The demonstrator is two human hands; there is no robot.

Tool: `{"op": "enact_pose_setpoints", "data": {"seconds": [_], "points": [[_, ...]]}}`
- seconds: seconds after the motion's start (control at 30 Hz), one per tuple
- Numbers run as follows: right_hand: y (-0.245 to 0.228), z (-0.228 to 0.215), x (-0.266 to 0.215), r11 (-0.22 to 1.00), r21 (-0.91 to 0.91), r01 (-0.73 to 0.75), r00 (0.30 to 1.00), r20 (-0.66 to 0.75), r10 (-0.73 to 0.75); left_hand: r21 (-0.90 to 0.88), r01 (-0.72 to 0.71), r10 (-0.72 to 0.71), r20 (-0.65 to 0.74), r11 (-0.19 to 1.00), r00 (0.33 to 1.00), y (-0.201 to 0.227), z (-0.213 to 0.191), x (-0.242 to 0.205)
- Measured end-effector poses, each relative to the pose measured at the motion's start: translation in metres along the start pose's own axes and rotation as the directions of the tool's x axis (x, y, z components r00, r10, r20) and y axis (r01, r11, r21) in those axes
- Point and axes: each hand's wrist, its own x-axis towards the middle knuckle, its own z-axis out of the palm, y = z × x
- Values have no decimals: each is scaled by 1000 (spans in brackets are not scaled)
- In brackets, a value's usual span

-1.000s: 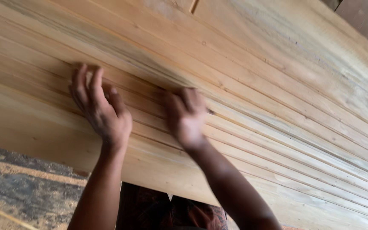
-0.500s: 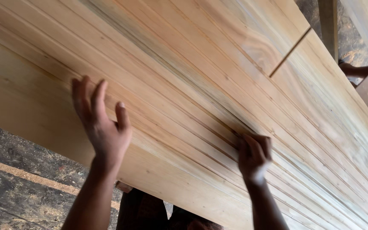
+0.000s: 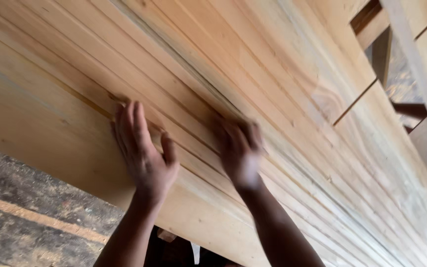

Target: The person sands a large wooden board using a sanding block held in the right hand while stabilizing the board with the left hand. The person moves the sanding block back and forth across the surface of the board, covering different sections systematically.

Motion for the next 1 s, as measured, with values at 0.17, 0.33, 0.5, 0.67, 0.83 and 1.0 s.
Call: {"op": "enact_pose_setpoints", "data": {"seconds": [0.17,0.33,0.5,0.67,0.83,1.0], "points": [[18,-27,-44,994,-94,-49,996,-74,42,-1,56,-55,68,998,996,1,-6,-4],[-32,67,34,999,-20,-25,993,-117,22,-56,60,-57,47,997,997,-1,-6,-3],[-58,74,63,997,70,-45,998,-43,48,-119,41,-34,65,992,997,-3,-18,-10],[-35,19,21,994,-55,-95,987,-136,87,-107,21,-19,25,994,1000,-2,-15,2],[-49,67,46,999,-9,-51,992,-114,50,-121,24,-22,13,992,1000,-5,-11,-3],[-69,86,72,994,45,-101,992,-75,104,-173,48,-40,47,984,998,-9,-13,-8]]}}
